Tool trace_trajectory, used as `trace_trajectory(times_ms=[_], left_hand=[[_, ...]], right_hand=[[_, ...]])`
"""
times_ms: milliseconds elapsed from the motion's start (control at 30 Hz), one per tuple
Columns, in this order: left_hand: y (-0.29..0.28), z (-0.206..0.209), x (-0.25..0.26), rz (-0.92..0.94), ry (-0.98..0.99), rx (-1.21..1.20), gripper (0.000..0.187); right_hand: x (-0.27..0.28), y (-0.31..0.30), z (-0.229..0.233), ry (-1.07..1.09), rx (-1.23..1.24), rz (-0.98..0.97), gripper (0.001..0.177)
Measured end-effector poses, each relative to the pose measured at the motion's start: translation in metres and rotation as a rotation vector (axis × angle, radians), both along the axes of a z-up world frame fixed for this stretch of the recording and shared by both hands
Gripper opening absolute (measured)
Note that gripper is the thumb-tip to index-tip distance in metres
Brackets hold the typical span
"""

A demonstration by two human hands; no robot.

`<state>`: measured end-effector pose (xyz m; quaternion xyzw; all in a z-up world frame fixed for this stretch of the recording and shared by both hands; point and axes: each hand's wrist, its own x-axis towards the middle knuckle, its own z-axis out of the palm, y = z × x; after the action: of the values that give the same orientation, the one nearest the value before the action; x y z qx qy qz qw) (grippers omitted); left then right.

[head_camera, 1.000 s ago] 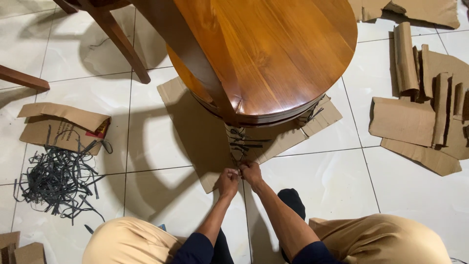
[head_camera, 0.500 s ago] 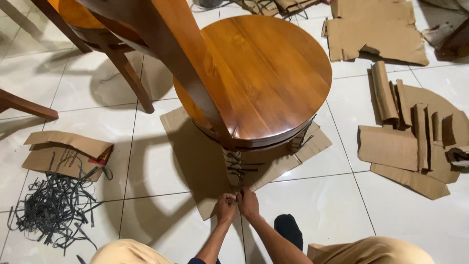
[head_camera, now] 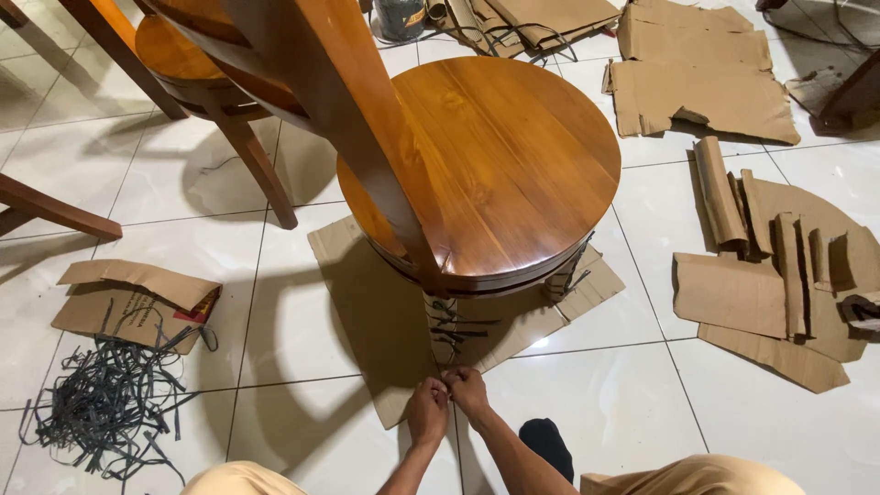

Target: Wrapping a wooden chair leg with cardboard for protection

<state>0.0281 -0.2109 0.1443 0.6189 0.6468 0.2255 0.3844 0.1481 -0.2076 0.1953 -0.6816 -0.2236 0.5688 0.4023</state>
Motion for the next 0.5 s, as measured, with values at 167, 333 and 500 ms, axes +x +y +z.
trace_trajectory(times_ms=[167, 333, 500], left_hand=[[-0.006, 0.008, -0.001, -0.082, 0.204, 0.125, 0.007], [-0.001, 0.021, 0.006, 0.099, 0.100, 0.099, 0.033], [0.012, -0.004, -0.003, 0.030, -0.132, -0.035, 0.025]], right_hand=[[-0.002, 0.006, 0.000, 0.027, -0.046, 0.029, 0.019], [-0.002, 0.010, 0.012, 0.085, -0.028, 0.011, 0.025], [-0.001, 0.012, -0.020, 0.150, 0.017, 0.007, 0.021]])
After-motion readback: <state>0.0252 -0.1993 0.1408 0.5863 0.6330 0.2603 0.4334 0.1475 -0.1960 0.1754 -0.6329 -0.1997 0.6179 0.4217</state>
